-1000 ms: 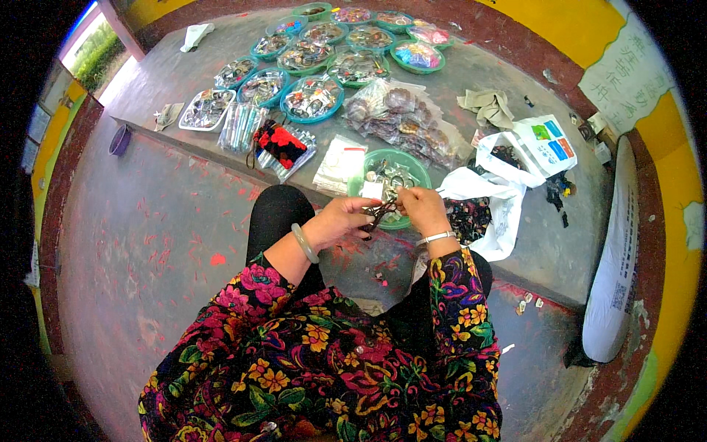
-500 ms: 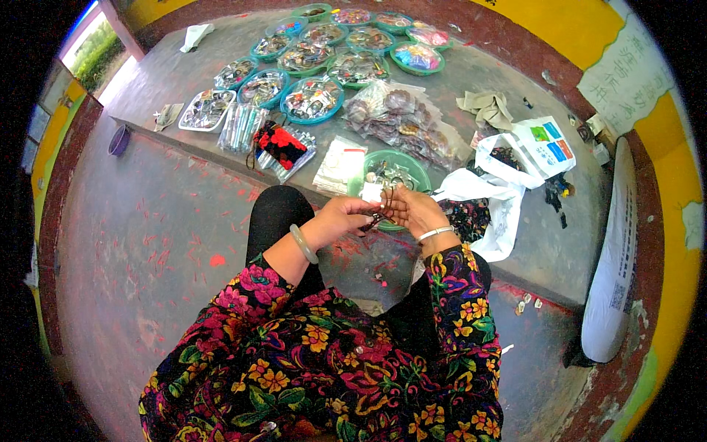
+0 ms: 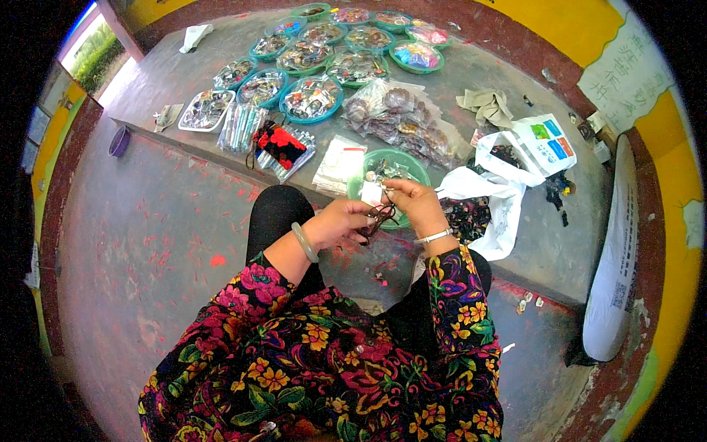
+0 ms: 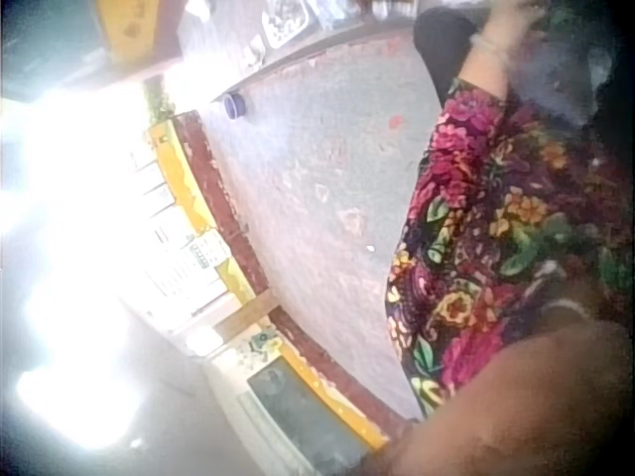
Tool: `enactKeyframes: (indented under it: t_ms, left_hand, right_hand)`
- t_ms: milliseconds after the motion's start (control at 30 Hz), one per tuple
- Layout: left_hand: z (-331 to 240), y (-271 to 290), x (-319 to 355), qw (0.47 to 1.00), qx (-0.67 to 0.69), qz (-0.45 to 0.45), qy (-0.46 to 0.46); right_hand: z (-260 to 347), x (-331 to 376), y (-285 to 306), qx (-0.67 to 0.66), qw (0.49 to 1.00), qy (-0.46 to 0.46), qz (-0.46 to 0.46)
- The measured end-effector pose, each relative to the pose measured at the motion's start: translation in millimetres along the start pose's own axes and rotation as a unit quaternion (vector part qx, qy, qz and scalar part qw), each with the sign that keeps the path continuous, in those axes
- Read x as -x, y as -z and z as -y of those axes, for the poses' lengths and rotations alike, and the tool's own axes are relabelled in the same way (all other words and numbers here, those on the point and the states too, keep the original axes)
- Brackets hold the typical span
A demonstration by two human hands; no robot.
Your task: The person sits on the floor and packs small hair accessories into clear plastic bags. They pick up items from a green bowl and a white bag, place them into the packaging, and seal the bags. The person handles the items one by one, organizing them into the bags.
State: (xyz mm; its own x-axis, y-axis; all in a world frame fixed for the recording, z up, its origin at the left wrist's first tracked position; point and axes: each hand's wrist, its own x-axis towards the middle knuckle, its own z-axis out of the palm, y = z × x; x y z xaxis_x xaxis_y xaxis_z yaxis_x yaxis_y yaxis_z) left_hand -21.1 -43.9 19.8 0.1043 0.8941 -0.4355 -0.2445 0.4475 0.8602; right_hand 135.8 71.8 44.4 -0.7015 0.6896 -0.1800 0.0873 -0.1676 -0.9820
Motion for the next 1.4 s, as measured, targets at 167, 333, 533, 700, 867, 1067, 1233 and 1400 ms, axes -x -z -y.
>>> enactKeyframes:
  t_ms: [167, 333, 533, 700, 867, 1067, 1233, 1400]
  left_hand:
    - [1, 3, 1, 0.997, 0.071, 0.013, 0.0]
    - [-1, -1, 4, 0.995, 0.096, 0.011, -0.018]
    - [-3, -2, 6, 0.994, 0.104, 0.0, -0.024]
    - [2, 1, 2, 0.994, 0.1, 0.01, -0.038]
    - [0, -2, 4, 0.994, 0.089, 0.004, -0.056]
    - [2, -2, 1, 0.996, 0.031, -0.001, -0.082]
    - [4, -3, -1, 0.996, 0.054, -0.001, -0.071]
    - [5, -4, -4, 0.997, 0.031, -0.01, -0.068]
  right_hand:
    - [11, 7, -3, 0.212, 0.975, 0.063, 0.005]
    - [13, 8, -2, 0.298, 0.935, 0.182, 0.065]
    - [27, 13, -2, 0.183, 0.963, 0.154, 0.125]
    - [28, 14, -2, 0.167, 0.971, 0.133, 0.105]
    - [21, 10, 0, 0.229, 0.964, 0.116, 0.066]
    - [16, 9, -4, 0.296, 0.948, 0.113, 0.002]
    - [13, 10, -12, 0.4, 0.891, 0.206, -0.055]
    - [16, 11, -16, 0.464, 0.822, 0.326, -0.037]
